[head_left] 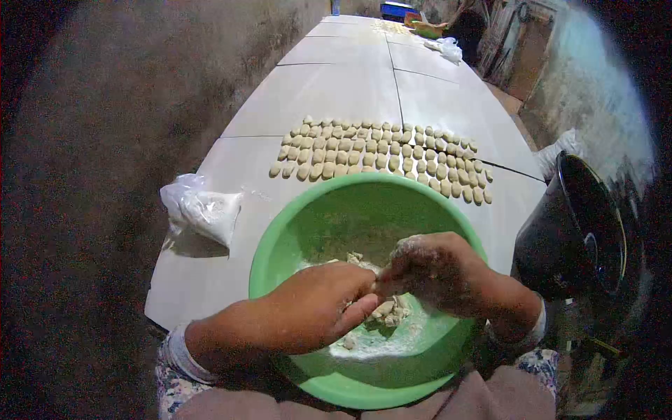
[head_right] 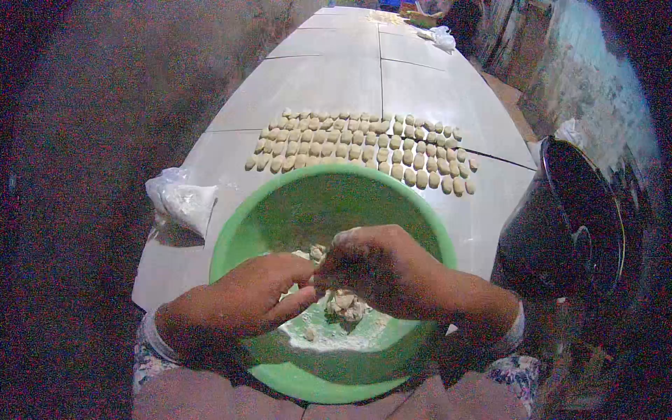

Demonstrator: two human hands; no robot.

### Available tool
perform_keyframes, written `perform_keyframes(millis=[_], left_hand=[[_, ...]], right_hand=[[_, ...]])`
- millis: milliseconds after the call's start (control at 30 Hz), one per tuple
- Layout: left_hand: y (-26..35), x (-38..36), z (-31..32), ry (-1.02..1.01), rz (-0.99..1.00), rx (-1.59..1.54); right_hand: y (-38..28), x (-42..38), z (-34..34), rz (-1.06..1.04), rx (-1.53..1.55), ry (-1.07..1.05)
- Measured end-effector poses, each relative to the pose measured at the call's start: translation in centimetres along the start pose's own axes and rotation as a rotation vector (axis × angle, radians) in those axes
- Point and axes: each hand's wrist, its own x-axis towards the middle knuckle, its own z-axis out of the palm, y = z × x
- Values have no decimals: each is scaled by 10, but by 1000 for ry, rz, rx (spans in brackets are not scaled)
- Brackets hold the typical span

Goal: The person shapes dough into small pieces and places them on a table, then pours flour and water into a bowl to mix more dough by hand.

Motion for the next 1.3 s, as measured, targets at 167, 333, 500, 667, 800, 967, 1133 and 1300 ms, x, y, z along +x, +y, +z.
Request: perform_keyframes(millis=[167,333,500,667,800,967,1133,1300], left_hand=[[-3,0,1,51,7,-50],[5,-2,-4,103,-2,-77],[1,-8,-36,374,-68,-159],[-48,0,-58,547,-169,-5],[-76,10,-46,491,-280,-24],[-68,9,-48,337,-252,-137],[-74,11,-46,327,-117,-26],[-76,12,-42,327,-126,1]], right_hand=[[-8,3,3,-128,-56,45],[-11,-1,-11,-93,5,16],[-19,3,-72,-295,106,425],[26,6,-160,-340,-143,955],[76,17,-202,-170,-116,1117],[154,36,-284,-125,-275,1414],[173,51,-294,196,-656,1498],[198,58,-312,517,-702,1413]])
